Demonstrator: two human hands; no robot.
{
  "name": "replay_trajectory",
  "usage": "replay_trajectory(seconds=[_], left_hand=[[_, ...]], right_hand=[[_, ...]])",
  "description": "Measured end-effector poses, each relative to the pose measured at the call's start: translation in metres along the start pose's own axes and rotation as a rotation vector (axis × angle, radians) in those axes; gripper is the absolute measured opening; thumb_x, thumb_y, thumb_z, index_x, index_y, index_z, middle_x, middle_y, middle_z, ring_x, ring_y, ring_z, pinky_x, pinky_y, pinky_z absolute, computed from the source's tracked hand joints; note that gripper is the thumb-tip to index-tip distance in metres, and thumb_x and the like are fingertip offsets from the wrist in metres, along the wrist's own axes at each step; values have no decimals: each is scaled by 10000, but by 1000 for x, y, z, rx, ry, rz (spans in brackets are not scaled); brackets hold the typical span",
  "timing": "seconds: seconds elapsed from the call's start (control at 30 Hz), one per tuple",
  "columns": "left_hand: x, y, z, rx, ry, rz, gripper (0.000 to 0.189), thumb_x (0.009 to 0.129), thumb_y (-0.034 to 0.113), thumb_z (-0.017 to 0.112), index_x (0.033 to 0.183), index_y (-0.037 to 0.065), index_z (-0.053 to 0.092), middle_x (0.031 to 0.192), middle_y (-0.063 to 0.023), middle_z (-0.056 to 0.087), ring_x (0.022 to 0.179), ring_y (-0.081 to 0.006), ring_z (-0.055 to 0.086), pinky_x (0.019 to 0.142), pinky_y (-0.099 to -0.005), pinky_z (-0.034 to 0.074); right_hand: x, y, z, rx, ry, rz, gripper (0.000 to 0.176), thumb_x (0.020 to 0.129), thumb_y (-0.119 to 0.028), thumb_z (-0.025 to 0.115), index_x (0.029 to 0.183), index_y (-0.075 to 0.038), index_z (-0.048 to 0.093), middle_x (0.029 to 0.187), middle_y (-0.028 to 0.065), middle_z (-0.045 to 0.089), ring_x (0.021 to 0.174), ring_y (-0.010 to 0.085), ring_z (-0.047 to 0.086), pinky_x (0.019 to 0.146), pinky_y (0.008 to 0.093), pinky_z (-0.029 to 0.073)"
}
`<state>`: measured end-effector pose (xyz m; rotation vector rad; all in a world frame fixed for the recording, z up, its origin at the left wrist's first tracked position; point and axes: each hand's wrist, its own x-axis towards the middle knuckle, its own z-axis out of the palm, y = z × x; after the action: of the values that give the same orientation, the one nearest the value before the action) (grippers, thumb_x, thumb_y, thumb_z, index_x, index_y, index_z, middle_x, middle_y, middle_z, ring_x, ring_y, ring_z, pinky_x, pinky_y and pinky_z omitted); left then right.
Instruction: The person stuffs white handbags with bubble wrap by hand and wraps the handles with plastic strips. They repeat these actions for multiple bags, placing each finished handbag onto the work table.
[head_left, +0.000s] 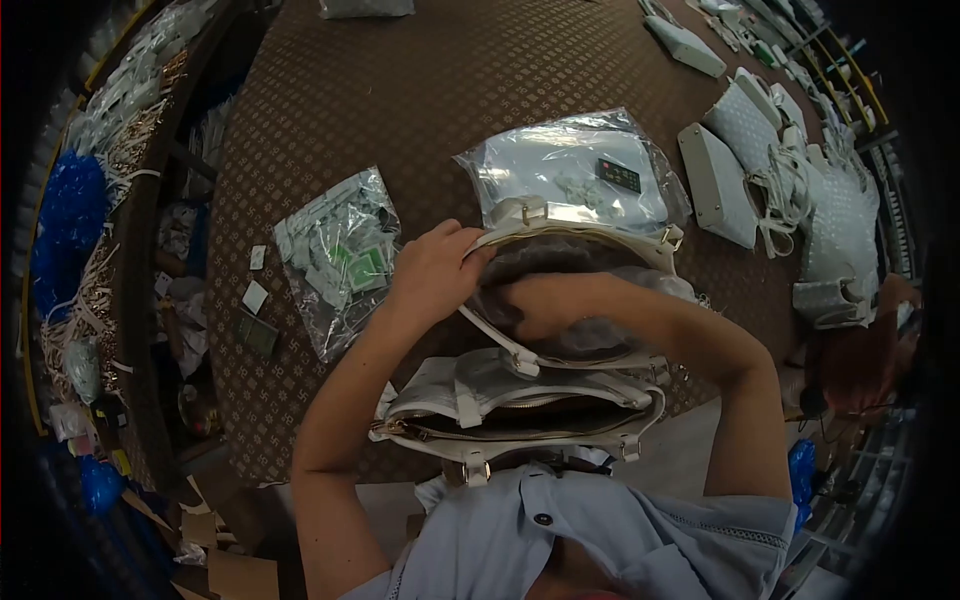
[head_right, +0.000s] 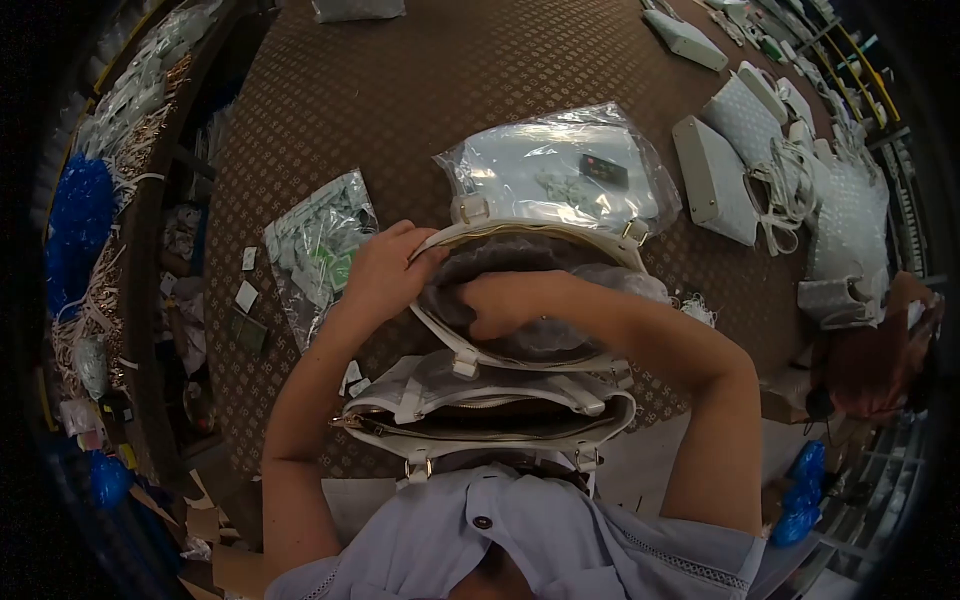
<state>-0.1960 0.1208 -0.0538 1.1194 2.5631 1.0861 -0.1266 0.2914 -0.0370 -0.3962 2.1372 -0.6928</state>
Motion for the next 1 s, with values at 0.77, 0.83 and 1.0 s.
replay_trajectory(seconds=[0.77,0.83,1.0], left_hand=[[41,76,50,-200,-547,72,419,728,230,578,1071,-8,548,889,-205,618,792,-329,619,720,-390,484],[46,63,49,-394,-571,-22,274,743,102,511,991,25,597,817,-132,632,721,-258,608,671,-353,466],[48,49,54,-701,-871,-92,260,744,111,494,965,21,598,764,-40,590,683,-142,529,649,-284,435]], right_hand=[[-145,32,9,-511,778,208,659,650,-72,660,1264,-77,420,1095,104,523,1031,272,511,850,354,416],[-149,34,13,-466,784,317,698,631,-93,689,1272,-94,412,1127,99,515,1056,261,507,845,330,427],[-144,48,10,-661,819,192,467,669,-84,652,1117,-91,520,1007,71,552,909,225,550,716,355,478]])
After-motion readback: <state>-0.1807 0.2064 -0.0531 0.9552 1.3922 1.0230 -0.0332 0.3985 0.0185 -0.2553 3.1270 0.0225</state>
